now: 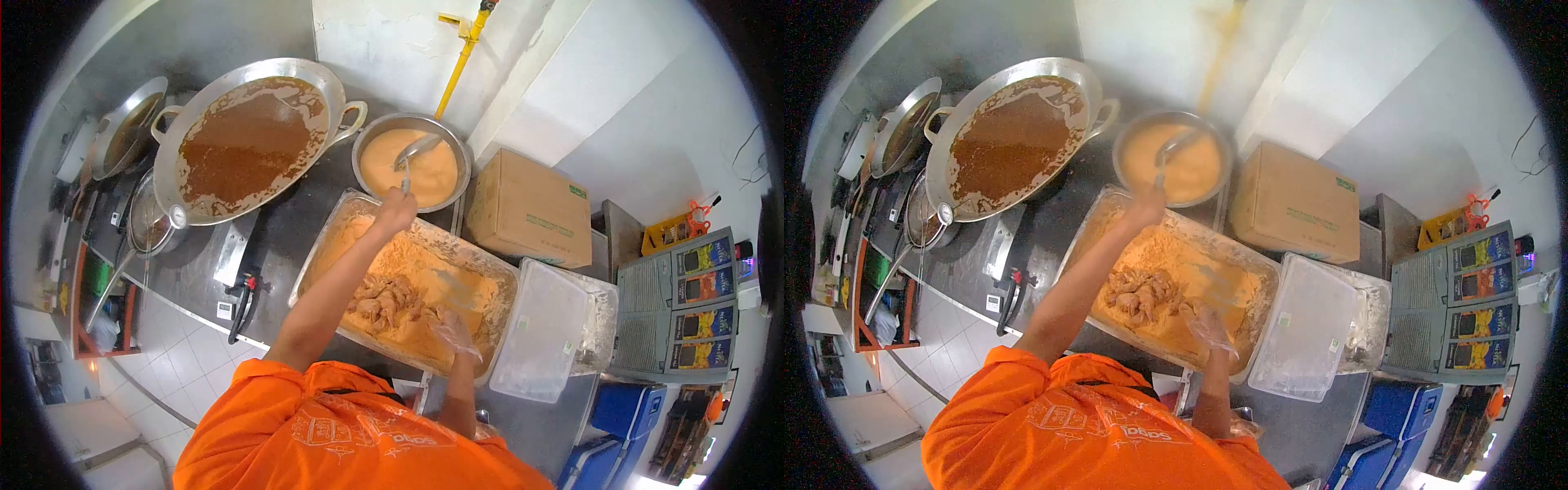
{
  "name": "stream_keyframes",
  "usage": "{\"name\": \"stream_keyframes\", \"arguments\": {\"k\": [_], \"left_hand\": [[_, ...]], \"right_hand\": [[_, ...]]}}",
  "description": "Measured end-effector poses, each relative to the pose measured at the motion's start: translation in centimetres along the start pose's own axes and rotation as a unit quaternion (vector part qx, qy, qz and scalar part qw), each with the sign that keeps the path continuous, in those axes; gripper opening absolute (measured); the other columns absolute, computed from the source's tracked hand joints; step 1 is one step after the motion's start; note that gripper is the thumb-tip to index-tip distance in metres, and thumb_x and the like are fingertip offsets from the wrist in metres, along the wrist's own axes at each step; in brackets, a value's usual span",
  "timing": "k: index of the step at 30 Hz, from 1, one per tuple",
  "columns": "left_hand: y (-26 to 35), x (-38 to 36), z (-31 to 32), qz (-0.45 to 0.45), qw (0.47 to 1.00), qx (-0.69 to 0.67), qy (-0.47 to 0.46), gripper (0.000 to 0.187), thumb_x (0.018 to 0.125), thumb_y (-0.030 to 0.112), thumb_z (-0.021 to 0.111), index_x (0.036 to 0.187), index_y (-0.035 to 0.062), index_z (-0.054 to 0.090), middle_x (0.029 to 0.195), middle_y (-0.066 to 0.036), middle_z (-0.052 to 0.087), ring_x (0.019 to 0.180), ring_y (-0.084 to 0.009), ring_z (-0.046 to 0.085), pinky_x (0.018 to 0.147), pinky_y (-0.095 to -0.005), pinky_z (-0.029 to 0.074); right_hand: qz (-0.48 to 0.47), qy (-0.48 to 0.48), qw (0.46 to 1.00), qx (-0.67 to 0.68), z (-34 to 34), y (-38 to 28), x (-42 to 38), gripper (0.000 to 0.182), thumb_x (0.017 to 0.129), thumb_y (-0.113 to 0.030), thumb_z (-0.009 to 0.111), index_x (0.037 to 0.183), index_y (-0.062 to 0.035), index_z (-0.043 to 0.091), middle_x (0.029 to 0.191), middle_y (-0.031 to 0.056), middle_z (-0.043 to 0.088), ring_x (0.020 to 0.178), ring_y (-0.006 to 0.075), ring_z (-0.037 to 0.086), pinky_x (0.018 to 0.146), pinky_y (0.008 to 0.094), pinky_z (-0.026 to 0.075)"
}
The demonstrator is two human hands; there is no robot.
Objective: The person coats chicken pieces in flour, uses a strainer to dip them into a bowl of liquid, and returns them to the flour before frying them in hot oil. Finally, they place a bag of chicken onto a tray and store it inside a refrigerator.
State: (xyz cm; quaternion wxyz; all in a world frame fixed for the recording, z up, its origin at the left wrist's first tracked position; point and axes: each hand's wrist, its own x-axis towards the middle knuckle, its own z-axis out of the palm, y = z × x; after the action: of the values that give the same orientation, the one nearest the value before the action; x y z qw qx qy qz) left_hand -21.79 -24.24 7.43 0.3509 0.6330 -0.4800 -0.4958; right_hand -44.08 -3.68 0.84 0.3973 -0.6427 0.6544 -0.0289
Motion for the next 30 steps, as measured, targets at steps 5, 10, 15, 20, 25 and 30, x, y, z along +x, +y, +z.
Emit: {"name": "stream_keyframes", "arguments": {"k": [5,10,15,20,25,30], "left_hand": [[-1.2,3.5,7.2,0.142,0.98,0.109,-0.091,0.048,0.092,0.028,0.043,0.097,-0.0167,0.059,0.1,-0.037,0.061,0.09,-0.0457,0.064,0.085,-0.0468,0.051],[-2.0,7.1,14.3,0.265,0.917,0.271,-0.123,0.049,0.089,0.034,0.051,0.098,-0.014,0.061,0.098,-0.036,0.061,0.097,-0.0474,0.06,0.088,-0.0479,0.047],[3.5,-7.0,-0.1,0.264,0.95,0.154,-0.066,0.034,0.092,0.027,0.055,0.098,-0.0052,0.063,0.1,-0.028,0.063,0.09,-0.0428,0.062,0.081,-0.0474,0.049],[-10.2,-14.4,-13.4,0.194,0.863,0.383,0.268,0.023,0.091,0.016,0.053,0.102,-0.0006,0.064,0.098,-0.029,0.06,0.094,-0.0489,0.058,0.082,-0.0515,0.047],[-17.1,-19.2,-15.3,-0.005,0.964,0.223,0.145,0.021,0.091,0.013,0.053,0.103,-0.0004,0.064,0.093,-0.03,0.061,0.089,-0.049,0.06,0.078,-0.0513,0.048],[-18.8,-22.3,-16.6,-0.006,0.981,0.136,0.141,0.021,0.088,0.01,0.058,0.104,-0.0018,0.065,0.09,-0.028,0.062,0.083,-0.0446,0.063,0.074,-0.046,0.05]], "right_hand": [[-0.198,0.181,0.954,-0.137,4.0,6.8,0.6,0.035,0.088,-0.034,0.059,0.105,-0.0035,0.062,0.1,0.0206,0.065,0.094,0.0401,0.061,0.082,0.0431,0.048],[-0.003,0.08,0.991,-0.107,1.5,6.6,1.9,0.039,0.091,-0.028,0.052,0.125,-0.012,0.06,0.124,0.0177,0.059,0.111,0.035,0.057,0.094,0.0456,0.046],[0.048,0.039,0.962,-0.266,1.8,11.4,4.3,0.042,0.092,-0.033,0.045,0.123,-0.0087,0.061,0.123,0.0209,0.06,0.114,0.0397,0.055,0.095,0.0471,0.044],[0.278,-0.075,0.955,0.073,5.0,8.1,1.8,0.067,0.098,-0.056,0.025,0.144,-0.0112,0.042,0.153,0.0097,0.035,0.141,0.0252,0.033,0.115,0.0367,0.023],[0.224,-0.026,0.974,-0.015,13.6,1.3,10.4,0.066,0.098,-0.054,0.027,0.146,-0.0098,0.038,0.154,0.0114,0.031,0.142,0.0275,0.028,0.116,0.0381,0.022],[0.172,0.042,0.978,-0.109,14.7,4.5,10.7,0.065,0.099,-0.051,0.029,0.148,-0.0084,0.034,0.156,0.0131,0.028,0.144,0.0297,0.024,0.117,0.0395,0.021]]}}
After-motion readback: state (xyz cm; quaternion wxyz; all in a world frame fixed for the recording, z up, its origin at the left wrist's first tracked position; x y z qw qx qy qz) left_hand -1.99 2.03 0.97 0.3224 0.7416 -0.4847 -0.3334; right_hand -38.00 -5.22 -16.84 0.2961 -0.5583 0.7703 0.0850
